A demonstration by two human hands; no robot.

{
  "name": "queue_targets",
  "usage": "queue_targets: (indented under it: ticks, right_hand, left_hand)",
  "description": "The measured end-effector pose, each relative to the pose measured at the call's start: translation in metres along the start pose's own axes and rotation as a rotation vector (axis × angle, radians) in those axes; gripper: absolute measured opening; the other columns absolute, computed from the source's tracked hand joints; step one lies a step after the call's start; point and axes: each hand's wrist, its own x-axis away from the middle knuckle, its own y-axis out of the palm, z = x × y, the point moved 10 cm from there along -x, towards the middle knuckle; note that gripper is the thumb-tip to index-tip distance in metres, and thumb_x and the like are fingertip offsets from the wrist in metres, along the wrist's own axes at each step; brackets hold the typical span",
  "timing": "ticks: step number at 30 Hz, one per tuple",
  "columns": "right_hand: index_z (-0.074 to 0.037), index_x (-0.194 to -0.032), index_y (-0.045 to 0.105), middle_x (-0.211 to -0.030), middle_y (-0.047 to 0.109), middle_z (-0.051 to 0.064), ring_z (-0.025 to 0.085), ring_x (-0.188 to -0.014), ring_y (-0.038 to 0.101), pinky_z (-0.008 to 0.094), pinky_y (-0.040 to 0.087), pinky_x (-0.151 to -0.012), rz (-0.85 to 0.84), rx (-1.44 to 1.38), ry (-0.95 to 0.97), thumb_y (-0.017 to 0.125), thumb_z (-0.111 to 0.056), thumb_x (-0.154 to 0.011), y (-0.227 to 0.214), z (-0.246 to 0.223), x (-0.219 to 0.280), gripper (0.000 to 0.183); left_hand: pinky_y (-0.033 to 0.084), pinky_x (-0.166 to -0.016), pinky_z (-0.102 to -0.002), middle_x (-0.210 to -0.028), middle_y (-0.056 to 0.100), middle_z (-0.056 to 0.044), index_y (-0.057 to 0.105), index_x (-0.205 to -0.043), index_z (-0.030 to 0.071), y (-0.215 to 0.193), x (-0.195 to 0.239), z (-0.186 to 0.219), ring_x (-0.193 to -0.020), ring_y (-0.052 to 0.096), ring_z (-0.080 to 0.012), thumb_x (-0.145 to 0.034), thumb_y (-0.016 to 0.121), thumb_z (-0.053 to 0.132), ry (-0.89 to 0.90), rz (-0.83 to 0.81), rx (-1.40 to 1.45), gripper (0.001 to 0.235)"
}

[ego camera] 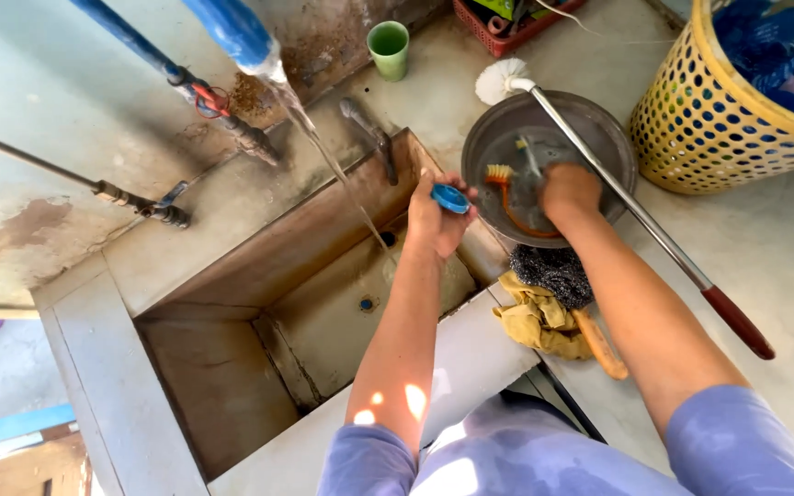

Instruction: The person cleans and scrubs blue plastic water bottle caps with a toothbrush and scrub brush at a sink, then places them on bottles.

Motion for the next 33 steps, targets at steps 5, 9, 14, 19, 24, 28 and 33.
queue_targets:
  ticks: [5, 9, 14, 19, 24, 28, 33]
  right_hand:
    - [-0.009, -0.104, 0.074, -0.102, 0.073, 0.016, 0.034, -0.094, 0.071, 0.046, 0.056, -0.082, 0.119, -0.124, -0.111, 0.072, -0.023, -0.094, -0.043, -0.025, 0.03, 0.017]
    - [-0.007, -0.114, 0.07, -0.101, 0.071, 0.012, 0.03, -0.089, 0.07, 0.041, 0.055, -0.078, 0.182, -0.429, -0.294, 0.072, -0.02, -0.099, -0.112, -0.09, 0.09, 0.019]
    - [-0.013, -0.11, 0.077, -0.093, 0.072, 0.006, 0.026, -0.077, 0.069, 0.038, 0.053, -0.067, -0.053, -0.48, -0.472, 0.074, -0.022, -0.096, -0.109, -0.174, 0.144, 0.017]
    - [-0.016, -0.106, 0.08, -0.087, 0.071, 0.005, 0.027, -0.075, 0.068, 0.038, 0.053, -0.066, -0.11, -0.396, -0.671, 0.076, -0.024, -0.094, -0.072, -0.241, 0.176, 0.014]
    - [-0.014, -0.103, 0.077, -0.093, 0.072, 0.003, 0.028, -0.078, 0.07, 0.04, 0.055, -0.067, -0.188, -0.455, -0.739, 0.068, -0.011, -0.09, -0.041, -0.28, 0.228, 0.017]
    - [-0.017, -0.099, 0.078, -0.089, 0.07, 0.004, 0.029, -0.075, 0.069, 0.043, 0.054, -0.064, -0.227, -0.354, -0.746, 0.069, -0.012, -0.088, -0.046, -0.315, 0.219, 0.015]
    - [-0.014, -0.113, 0.078, -0.088, 0.064, 0.004, 0.028, -0.079, 0.068, 0.042, 0.053, -0.065, 0.126, -0.224, -1.009, 0.074, -0.016, -0.092, -0.089, -0.35, 0.228, 0.021]
  left_hand:
    - [0.051, -0.068, -0.04, -0.088, 0.062, -0.008, 0.06, -0.103, 0.007, -0.056, 0.001, -0.013, -0.084, 0.063, -0.0284, -0.107, 0.045, 0.052, -0.087, -0.045, 0.035, 0.048]
    - [0.053, -0.087, -0.042, -0.123, 0.07, -0.015, 0.059, -0.133, -0.002, -0.058, 0.039, 0.007, -0.11, 0.065, -0.031, -0.113, 0.035, 0.056, -0.015, -0.075, -0.117, 0.066]
    - [0.051, -0.109, -0.047, -0.145, 0.06, -0.02, 0.052, -0.144, -0.003, -0.08, 0.09, 0.023, -0.133, 0.06, -0.036, -0.108, 0.032, 0.053, -0.015, -0.164, -0.014, 0.07]
    - [0.052, -0.107, -0.048, -0.137, 0.062, -0.023, 0.057, -0.133, -0.008, -0.131, 0.13, 0.051, -0.126, 0.063, -0.0377, -0.105, 0.028, 0.063, 0.052, 0.019, -0.071, 0.082]
    - [0.058, -0.095, -0.047, -0.109, 0.072, -0.027, 0.065, -0.113, -0.012, -0.172, 0.165, 0.123, -0.106, 0.072, -0.0406, -0.108, 0.03, 0.064, 0.616, 0.2, -0.241, 0.084]
    - [0.059, -0.096, -0.047, -0.106, 0.072, -0.025, 0.064, -0.11, -0.012, -0.193, 0.194, 0.142, -0.105, 0.072, -0.04, -0.109, 0.027, 0.065, 0.759, 0.169, -0.109, 0.085]
    - [0.057, -0.105, -0.048, -0.118, 0.071, -0.024, 0.065, -0.115, -0.011, -0.17, 0.217, 0.161, -0.114, 0.07, -0.0367, -0.104, 0.027, 0.066, 0.746, 0.054, -0.199, 0.087]
